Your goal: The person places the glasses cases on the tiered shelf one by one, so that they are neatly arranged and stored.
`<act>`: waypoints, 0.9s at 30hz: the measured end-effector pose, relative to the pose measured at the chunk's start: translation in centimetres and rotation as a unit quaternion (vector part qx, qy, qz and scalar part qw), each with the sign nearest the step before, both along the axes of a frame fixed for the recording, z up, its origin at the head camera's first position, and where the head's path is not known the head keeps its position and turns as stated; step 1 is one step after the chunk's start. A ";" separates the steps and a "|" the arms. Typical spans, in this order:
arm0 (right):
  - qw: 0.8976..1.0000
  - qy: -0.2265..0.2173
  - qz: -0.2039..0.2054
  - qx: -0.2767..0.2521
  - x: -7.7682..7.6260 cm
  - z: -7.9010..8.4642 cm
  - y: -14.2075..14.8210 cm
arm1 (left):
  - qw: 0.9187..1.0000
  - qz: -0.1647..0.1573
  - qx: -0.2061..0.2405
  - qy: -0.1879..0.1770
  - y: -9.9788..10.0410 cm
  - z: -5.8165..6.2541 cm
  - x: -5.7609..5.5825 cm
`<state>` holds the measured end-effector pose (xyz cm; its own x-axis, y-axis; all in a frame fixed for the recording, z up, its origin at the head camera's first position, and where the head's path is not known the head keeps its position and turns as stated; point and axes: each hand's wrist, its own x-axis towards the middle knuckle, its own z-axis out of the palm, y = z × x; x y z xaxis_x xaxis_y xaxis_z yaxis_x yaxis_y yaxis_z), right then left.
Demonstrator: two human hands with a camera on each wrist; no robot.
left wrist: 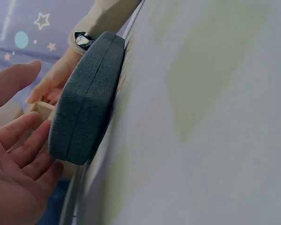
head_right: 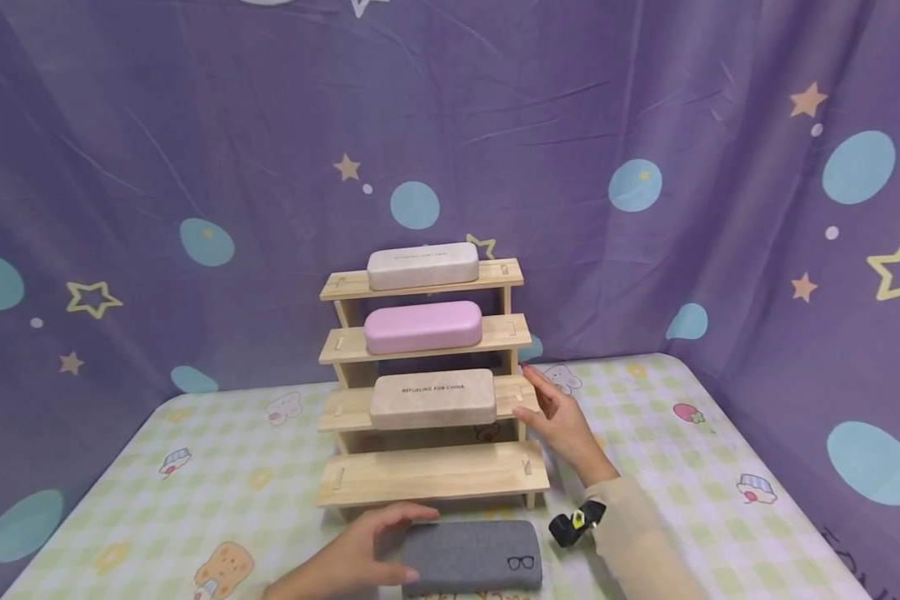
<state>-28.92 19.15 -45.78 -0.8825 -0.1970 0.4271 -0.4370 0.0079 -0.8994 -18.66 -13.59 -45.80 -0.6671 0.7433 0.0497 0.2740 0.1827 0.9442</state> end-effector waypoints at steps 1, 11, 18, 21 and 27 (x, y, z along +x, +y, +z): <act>1.000 0.000 0.000 0.000 0.0 0.0 0.0 | 1.000 0.000 0.007 -0.008 0.0 -0.1 -0.1; 1.000 -0.002 0.002 -0.006 0.1 0.1 -0.1 | 0.990 -0.004 0.067 -0.122 0.0 -0.9 -0.4; 1.000 -0.003 0.000 -0.007 0.2 0.3 -0.1 | 0.987 -0.006 0.068 -0.142 0.1 -1.5 -0.6; 1.000 -0.002 0.000 -0.007 0.2 0.3 -0.1 | 0.987 -0.006 0.070 -0.144 0.2 -1.7 -0.6; 1.000 -0.004 -0.006 -0.004 0.3 0.4 -0.2 | 0.987 -0.016 0.067 -0.147 0.1 -1.8 -0.5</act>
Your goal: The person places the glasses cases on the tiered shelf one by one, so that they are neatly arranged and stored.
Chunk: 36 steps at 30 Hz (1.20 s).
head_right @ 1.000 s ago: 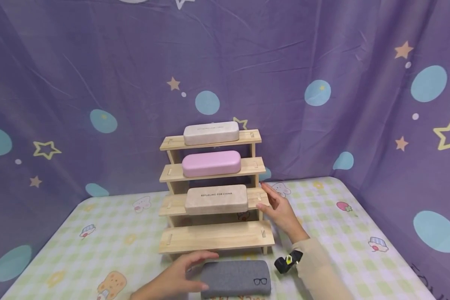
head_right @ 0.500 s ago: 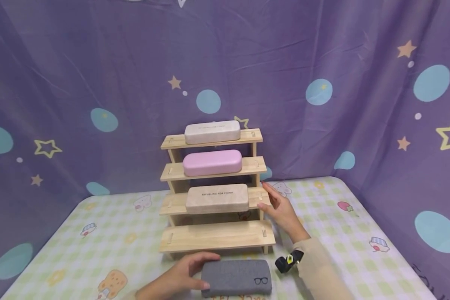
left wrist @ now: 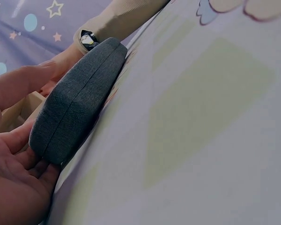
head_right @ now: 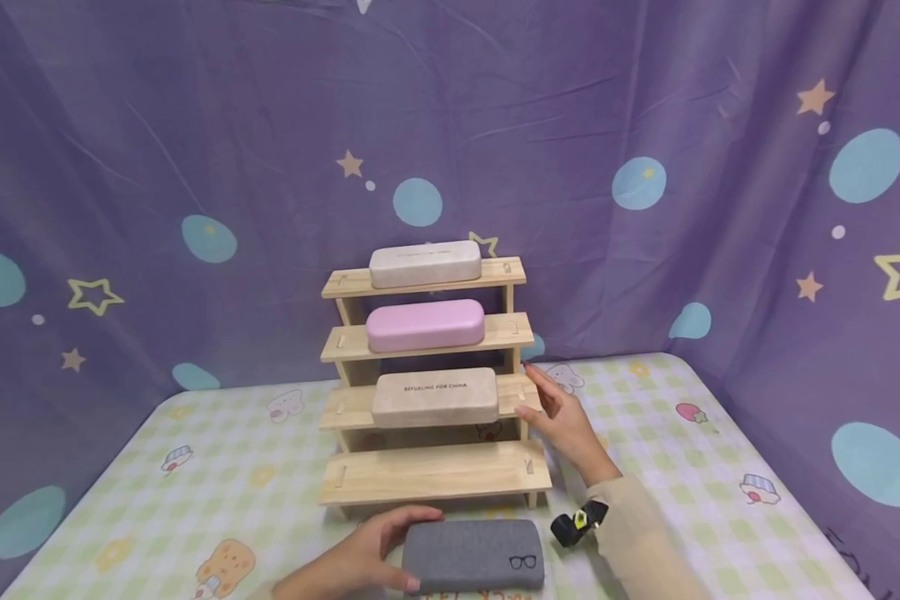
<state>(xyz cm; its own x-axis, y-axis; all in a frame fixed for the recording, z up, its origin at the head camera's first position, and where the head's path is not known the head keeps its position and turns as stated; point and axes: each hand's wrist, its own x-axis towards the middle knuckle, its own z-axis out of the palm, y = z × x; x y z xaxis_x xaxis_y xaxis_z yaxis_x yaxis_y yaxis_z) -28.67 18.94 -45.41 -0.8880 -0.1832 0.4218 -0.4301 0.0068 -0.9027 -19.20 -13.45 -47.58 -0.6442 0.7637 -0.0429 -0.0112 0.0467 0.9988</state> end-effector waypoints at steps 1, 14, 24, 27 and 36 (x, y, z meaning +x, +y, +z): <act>1.000 -0.001 0.000 0.001 0.0 0.0 0.0 | 1.000 -0.003 0.000 0.000 0.0 0.0 0.0; 1.000 0.000 0.003 -0.004 0.1 0.0 0.0 | 0.995 -0.025 -0.086 0.034 -0.2 0.1 0.1; 1.000 0.005 0.005 -0.006 0.1 0.0 -0.1 | 0.993 -0.017 -0.103 0.060 0.1 0.3 0.4; 1.000 0.006 0.005 -0.008 0.2 0.1 -0.1 | 0.989 -0.007 -0.114 0.093 0.2 0.2 0.4; 1.000 0.002 0.007 -0.011 0.0 -0.1 0.0 | 0.990 0.019 -0.102 0.096 0.7 0.1 0.7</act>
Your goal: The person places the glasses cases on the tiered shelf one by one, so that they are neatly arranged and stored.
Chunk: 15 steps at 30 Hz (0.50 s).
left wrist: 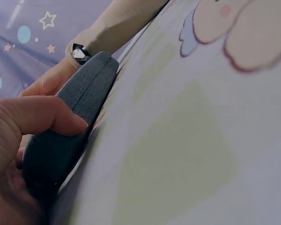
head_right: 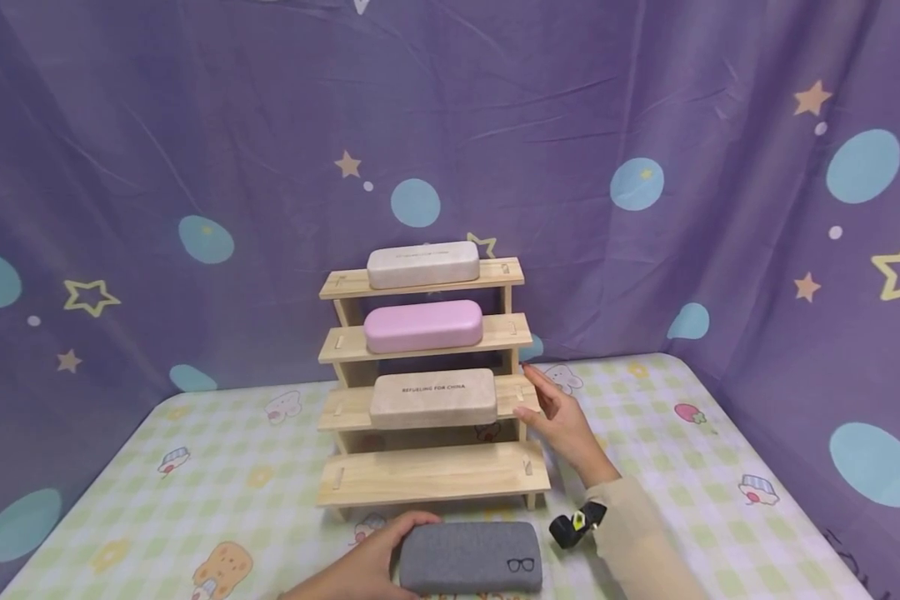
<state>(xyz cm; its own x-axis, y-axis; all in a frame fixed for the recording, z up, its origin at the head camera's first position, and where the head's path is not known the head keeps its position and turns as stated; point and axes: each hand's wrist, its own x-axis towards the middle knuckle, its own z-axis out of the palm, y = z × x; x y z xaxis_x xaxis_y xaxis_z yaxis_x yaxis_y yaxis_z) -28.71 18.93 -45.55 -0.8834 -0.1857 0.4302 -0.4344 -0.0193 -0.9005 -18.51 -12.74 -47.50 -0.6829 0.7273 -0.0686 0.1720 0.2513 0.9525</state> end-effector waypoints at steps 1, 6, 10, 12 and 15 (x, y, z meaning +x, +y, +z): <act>1.000 0.000 0.000 0.001 0.0 0.0 0.0 | 1.000 0.002 0.001 0.000 0.0 0.0 0.0; 1.000 0.006 0.003 0.001 -0.1 0.0 0.0 | 1.000 0.008 -0.003 0.016 -0.1 -0.3 -0.1; 1.000 0.007 0.000 0.002 -0.1 0.0 0.0 | 1.000 0.012 -0.003 0.021 -0.2 -0.5 -0.3; 1.000 0.006 -0.001 0.003 0.0 0.0 0.0 | 1.000 0.014 0.000 0.016 -0.2 -0.5 -0.3; 1.000 0.002 -0.001 0.005 0.0 0.0 0.0 | 1.000 0.017 0.004 0.006 -0.3 -0.6 -0.4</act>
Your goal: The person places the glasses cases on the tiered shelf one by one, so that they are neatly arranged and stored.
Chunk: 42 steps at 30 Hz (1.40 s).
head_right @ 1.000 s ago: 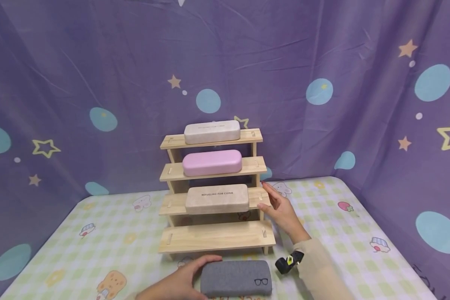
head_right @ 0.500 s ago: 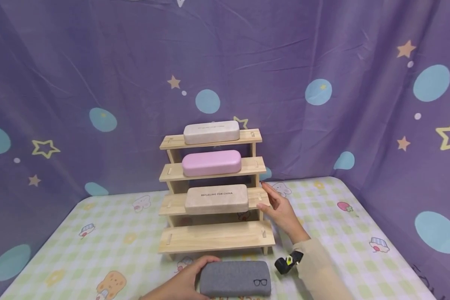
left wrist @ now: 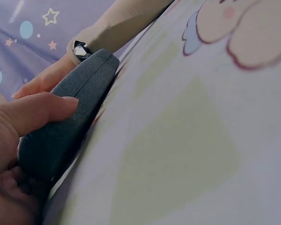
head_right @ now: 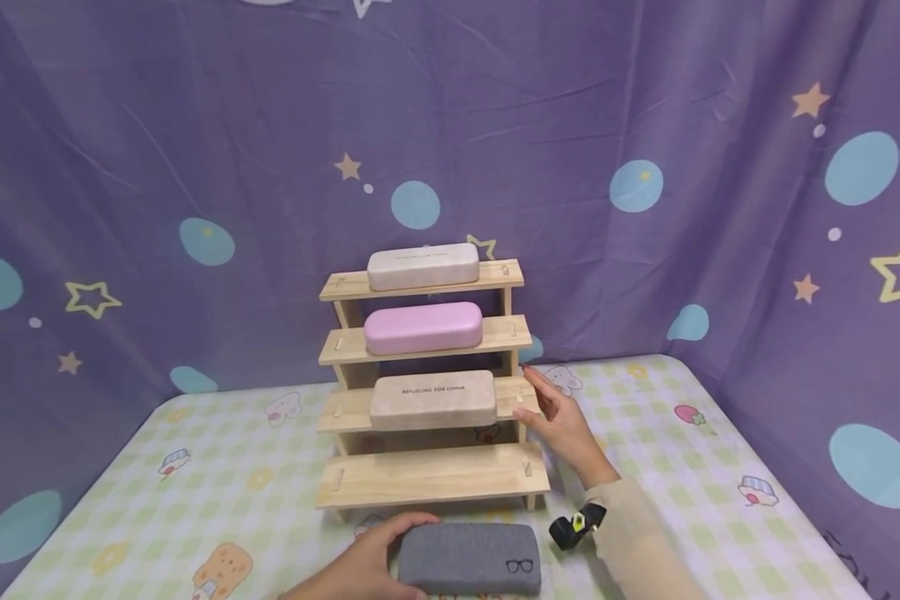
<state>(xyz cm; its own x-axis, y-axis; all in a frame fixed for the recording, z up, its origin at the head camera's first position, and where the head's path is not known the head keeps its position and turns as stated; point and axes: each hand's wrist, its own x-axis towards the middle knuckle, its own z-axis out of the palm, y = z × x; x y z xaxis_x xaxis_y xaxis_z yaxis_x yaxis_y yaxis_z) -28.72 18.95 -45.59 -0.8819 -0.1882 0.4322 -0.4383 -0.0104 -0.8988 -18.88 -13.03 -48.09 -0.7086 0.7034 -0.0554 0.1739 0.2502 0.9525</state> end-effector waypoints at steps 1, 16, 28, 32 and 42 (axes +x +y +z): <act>1.000 -0.001 0.000 0.000 0.0 0.0 0.0 | 1.000 0.000 0.000 0.000 0.0 0.0 0.0; 1.000 -0.001 0.014 -0.010 -0.1 0.1 -0.3 | 1.000 -0.006 0.018 0.004 -1.0 1.4 0.0; 1.000 -0.021 0.001 -0.005 0.1 0.3 -0.1 | 0.998 0.046 0.035 0.017 -1.3 4.4 -0.1; 1.000 -0.020 0.002 -0.008 0.0 0.2 -0.1 | 0.997 0.056 0.052 0.021 -1.3 5.3 -0.6; 1.000 -0.007 0.005 -0.012 0.0 0.1 0.0 | 0.992 0.087 0.081 0.042 -1.6 6.0 -2.0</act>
